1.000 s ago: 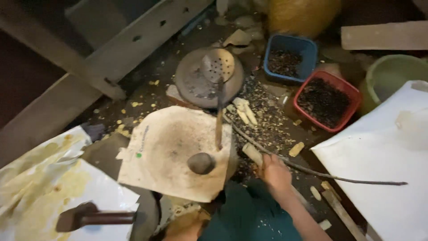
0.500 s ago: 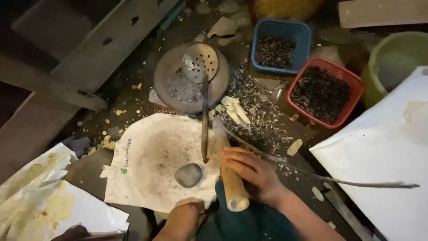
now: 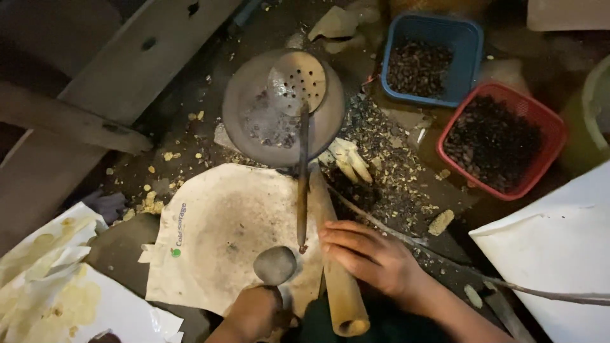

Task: Flattening and pressing nuts using a wooden mallet and a stone

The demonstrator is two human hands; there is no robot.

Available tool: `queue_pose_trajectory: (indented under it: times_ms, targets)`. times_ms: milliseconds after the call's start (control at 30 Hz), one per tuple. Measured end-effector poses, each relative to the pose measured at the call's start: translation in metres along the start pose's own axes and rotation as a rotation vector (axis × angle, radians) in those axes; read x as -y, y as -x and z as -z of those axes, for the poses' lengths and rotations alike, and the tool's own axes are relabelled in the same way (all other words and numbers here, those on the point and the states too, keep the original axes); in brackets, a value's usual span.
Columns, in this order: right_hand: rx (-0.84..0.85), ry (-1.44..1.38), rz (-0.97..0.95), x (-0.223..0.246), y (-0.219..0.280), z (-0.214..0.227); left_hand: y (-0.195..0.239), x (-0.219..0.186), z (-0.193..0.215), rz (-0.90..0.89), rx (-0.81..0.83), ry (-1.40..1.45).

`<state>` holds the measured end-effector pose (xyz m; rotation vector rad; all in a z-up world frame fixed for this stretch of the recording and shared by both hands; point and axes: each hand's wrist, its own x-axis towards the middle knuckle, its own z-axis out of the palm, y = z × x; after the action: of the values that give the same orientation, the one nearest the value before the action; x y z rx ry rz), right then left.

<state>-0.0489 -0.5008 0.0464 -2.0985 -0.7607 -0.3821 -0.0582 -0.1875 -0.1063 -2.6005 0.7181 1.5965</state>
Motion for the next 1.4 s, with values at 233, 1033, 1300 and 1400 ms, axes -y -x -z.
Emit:
queue_pose_trajectory:
  times_ms: [233,1033,1300,1400]
  targets:
    - [-0.006,-0.035,0.013,-0.004,-0.003,0.000,0.010,-0.004,0.016,-0.014,0.001,0.114]
    - [0.134,-0.076,0.009,-0.013,-0.016,0.003,-0.043,-0.177,0.085,0.611,0.285,0.976]
    - [0.165,-0.059,-0.022,-0.015,-0.017,0.006,0.039,-0.018,0.169,0.376,-0.211,0.907]
    - [0.153,-0.022,0.037,-0.016,-0.014,0.003,0.001,-0.021,0.162,0.242,-0.303,1.294]
